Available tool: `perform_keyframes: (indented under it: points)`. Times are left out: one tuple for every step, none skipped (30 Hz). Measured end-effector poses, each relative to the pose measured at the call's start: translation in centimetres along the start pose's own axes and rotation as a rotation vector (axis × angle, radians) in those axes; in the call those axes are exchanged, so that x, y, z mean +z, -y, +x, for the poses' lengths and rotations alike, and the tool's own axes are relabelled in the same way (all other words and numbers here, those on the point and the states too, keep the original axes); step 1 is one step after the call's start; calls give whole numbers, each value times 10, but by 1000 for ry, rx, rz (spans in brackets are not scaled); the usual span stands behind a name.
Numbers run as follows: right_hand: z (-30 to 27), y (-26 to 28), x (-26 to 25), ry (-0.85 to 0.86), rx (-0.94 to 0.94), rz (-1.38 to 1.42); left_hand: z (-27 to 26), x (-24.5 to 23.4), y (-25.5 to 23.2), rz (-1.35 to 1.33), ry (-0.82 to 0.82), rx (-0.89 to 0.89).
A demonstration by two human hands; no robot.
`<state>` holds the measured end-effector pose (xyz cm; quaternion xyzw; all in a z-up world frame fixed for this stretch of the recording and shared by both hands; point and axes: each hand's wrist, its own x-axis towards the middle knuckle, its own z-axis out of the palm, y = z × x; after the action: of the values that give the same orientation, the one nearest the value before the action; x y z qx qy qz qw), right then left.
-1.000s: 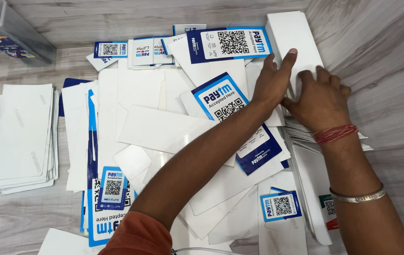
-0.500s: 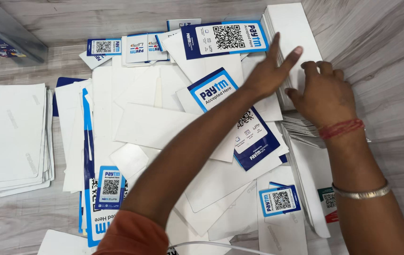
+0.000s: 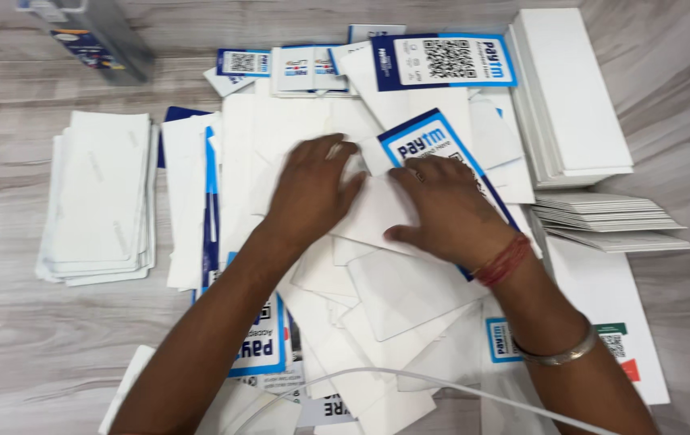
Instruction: The person repeatedly picks up small white cards with QR codes from a large pile on a table and stacks them into a neat pile. The hands move quickly, sorting and aligning the cards throughout the clip.
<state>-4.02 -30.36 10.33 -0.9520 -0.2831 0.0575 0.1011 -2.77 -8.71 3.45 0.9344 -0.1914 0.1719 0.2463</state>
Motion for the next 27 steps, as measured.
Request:
perform_keyframes:
  points:
    - [7, 7, 9, 26, -41, 17, -8, -4, 13, 114, -30, -54]
    - [14, 14, 19, 51, -83, 33, -15, -6, 27, 229, -59, -108]
    - [20, 19, 28, 80, -124, 50, -22, -9, 41, 281, -109, -190]
    - [25, 23, 36, 85, -100, 13, -27, -11, 55, 333, -160, -271]
    - [30, 25, 42, 85, -73, -22, -30, -11, 67, 386, -209, -348]
    - [37, 27, 47, 84, -46, -57, -31, -10, 76, 310, -237, -373]
    - [43, 26, 50, 23, -13, -121, -33, -9, 83, 234, -264, -399]
    - [49, 24, 51, -38, 21, -184, -36, -8, 89, 157, -292, -424]
    - [55, 24, 53, -97, 55, -248, -39, -8, 93, 122, -296, -443]
    - [60, 24, 54, -91, 106, -264, -41, -7, 94, 86, -301, -461]
    - [63, 23, 54, -88, 165, -281, -39, -5, 95, 47, -304, -471]
    - [66, 22, 54, -85, 224, -296, -37, -5, 94, 44, -290, -474]
    - [69, 25, 55, -123, 235, -296, -37, -6, 93, 44, -277, -482]
    - [72, 28, 56, -160, 247, -295, -36, -9, 92, 43, -265, -489]
    - [74, 31, 57, -195, 258, -296, -35, -11, 91, 24, -277, -503]
    - [75, 33, 58, -236, 233, -311, -34, -14, 91, 5, -288, -517]
    - [75, 35, 59, -276, 206, -330, -32, -16, 89, -17, -302, -532]
    - [75, 37, 59, -316, 180, -349, -30, -19, 88, -97, -297, -588]
    - [75, 39, 59, -307, 175, -330, -27, -24, 90, -174, -298, -642]
    - [75, 41, 59, -298, 171, -312, -24, -30, 91, -252, -299, -695]
    - [74, 43, 59, -286, 171, -292, -23, -36, 93, -418, -263, -775]
    - [73, 44, 59, -292, 161, -295, -21, -42, 95, -585, -225, -852]
    - [74, 45, 59, -301, 154, -299, -18, -47, 98, -754, -184, -920]
    - [75, 46, 59, -310, 147, -302, -15, -50, 99, -784, -153, -944]
    - [76, 47, 60, -298, 141, -298, -14, -53, 100, -814, -120, -972]
    - [78, 49, 60, -286, 135, -294, -14, -54, 100, -844, -86, -999]
    - [80, 50, 61, -272, 130, -290, -13, -54, 100, -813, -44, -1000]
